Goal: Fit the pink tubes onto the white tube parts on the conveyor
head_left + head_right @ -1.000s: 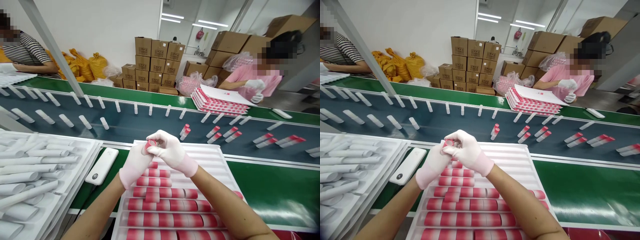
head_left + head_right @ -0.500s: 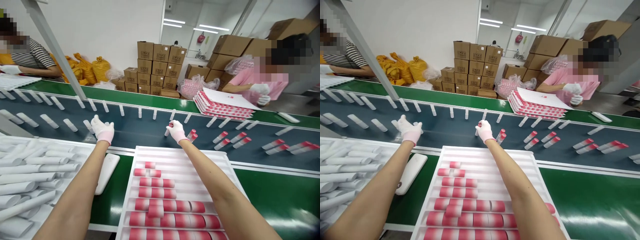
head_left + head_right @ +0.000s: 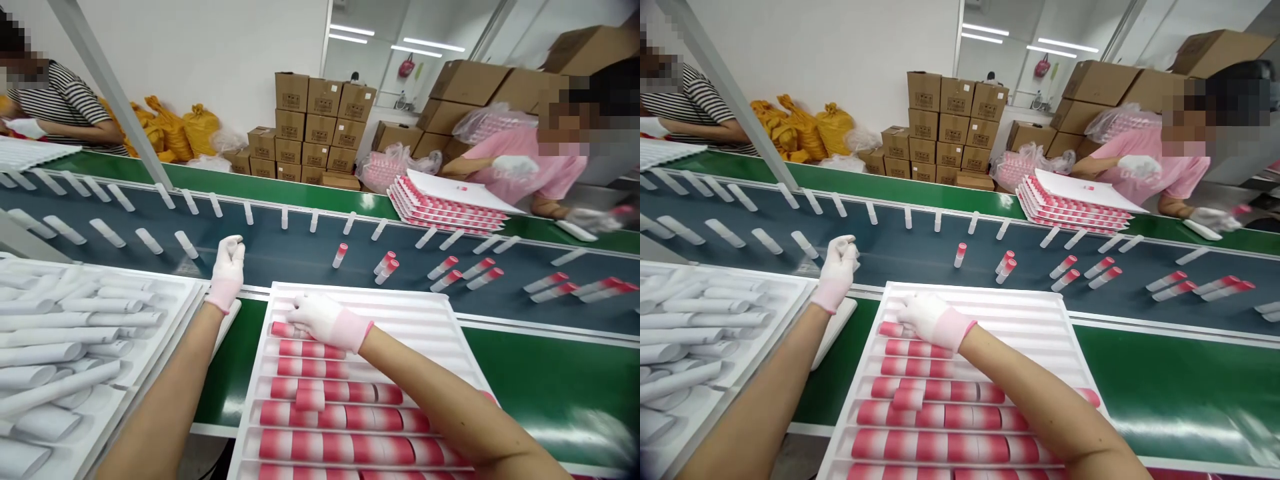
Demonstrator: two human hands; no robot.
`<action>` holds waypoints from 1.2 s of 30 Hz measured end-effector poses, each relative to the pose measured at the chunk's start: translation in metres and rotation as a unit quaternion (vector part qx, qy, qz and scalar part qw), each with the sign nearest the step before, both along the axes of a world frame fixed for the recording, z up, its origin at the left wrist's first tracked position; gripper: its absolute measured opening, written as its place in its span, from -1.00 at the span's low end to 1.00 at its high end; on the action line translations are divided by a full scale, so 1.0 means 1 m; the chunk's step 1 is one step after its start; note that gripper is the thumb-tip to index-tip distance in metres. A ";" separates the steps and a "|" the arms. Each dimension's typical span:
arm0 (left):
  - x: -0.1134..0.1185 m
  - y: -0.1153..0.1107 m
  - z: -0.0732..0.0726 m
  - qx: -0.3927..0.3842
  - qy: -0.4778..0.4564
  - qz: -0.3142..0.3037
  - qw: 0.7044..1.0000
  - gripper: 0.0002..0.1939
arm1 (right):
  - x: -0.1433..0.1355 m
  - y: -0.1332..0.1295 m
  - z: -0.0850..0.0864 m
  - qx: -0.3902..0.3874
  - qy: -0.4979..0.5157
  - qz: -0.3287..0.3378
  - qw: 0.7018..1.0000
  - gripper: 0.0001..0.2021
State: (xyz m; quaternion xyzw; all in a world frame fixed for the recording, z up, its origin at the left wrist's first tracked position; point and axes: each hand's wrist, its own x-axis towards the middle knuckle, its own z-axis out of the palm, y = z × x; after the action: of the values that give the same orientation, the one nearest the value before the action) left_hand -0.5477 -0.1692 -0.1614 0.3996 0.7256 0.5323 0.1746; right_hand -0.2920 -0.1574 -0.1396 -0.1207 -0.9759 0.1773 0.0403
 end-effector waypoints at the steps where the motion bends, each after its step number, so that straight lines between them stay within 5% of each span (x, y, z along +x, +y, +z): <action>1: 0.013 -0.013 0.007 0.031 -0.051 -0.033 0.998 -0.58 | 0.004 0.000 -0.001 -0.022 0.008 -0.037 0.999 -0.85; 4: 0.051 -0.049 0.025 0.058 -0.181 -0.133 0.973 -0.59 | 0.019 0.005 0.003 -0.102 0.065 -0.150 0.981 -0.91; 6: 0.076 -0.065 0.036 0.001 -0.210 -0.199 0.957 -0.66 | 0.025 0.006 0.013 -0.168 0.176 -0.227 0.943 -0.86; 10: 0.116 -0.082 0.057 -0.111 -0.217 -0.312 0.918 -0.72 | 0.022 0.000 0.045 -0.349 0.464 -0.320 0.749 -0.47; 12: 0.126 -0.084 0.065 -0.134 -0.203 -0.346 0.906 -0.71 | 0.019 -0.005 0.057 -0.403 0.487 -0.308 0.711 -0.41; 15: 0.130 -0.086 0.073 -0.164 -0.206 -0.380 0.887 -0.75 | 0.020 -0.010 0.064 -0.465 0.433 -0.277 0.721 -0.48; 24: 0.119 -0.088 0.084 -0.181 -0.274 -0.448 0.831 -0.80 | 0.033 -0.014 0.061 -0.485 0.407 -0.229 0.740 -0.54; 28: 0.116 -0.083 0.079 -0.207 -0.342 -0.478 0.782 -0.86 | 0.037 -0.013 0.062 -0.528 0.389 -0.174 0.734 -0.65; 32: 0.110 -0.077 0.078 -0.276 -0.352 -0.514 0.732 -0.77 | 0.042 -0.007 0.070 -0.539 0.311 -0.151 0.768 -0.70; 34: 0.114 -0.077 0.080 -0.283 -0.308 -0.504 0.756 -0.74 | 0.041 -0.009 0.072 -0.534 0.283 -0.151 0.782 -0.71; 36: 0.126 -0.076 0.081 -0.255 -0.227 -0.463 0.818 -0.74 | 0.037 -0.015 0.071 -0.524 0.288 -0.175 0.782 -0.71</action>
State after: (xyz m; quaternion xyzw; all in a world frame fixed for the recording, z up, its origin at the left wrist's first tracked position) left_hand -0.4219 -0.2451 -0.0799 0.4979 0.5045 0.2606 0.6555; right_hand -0.2552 -0.1728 -0.0688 -0.2350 -0.6380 0.6776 0.2803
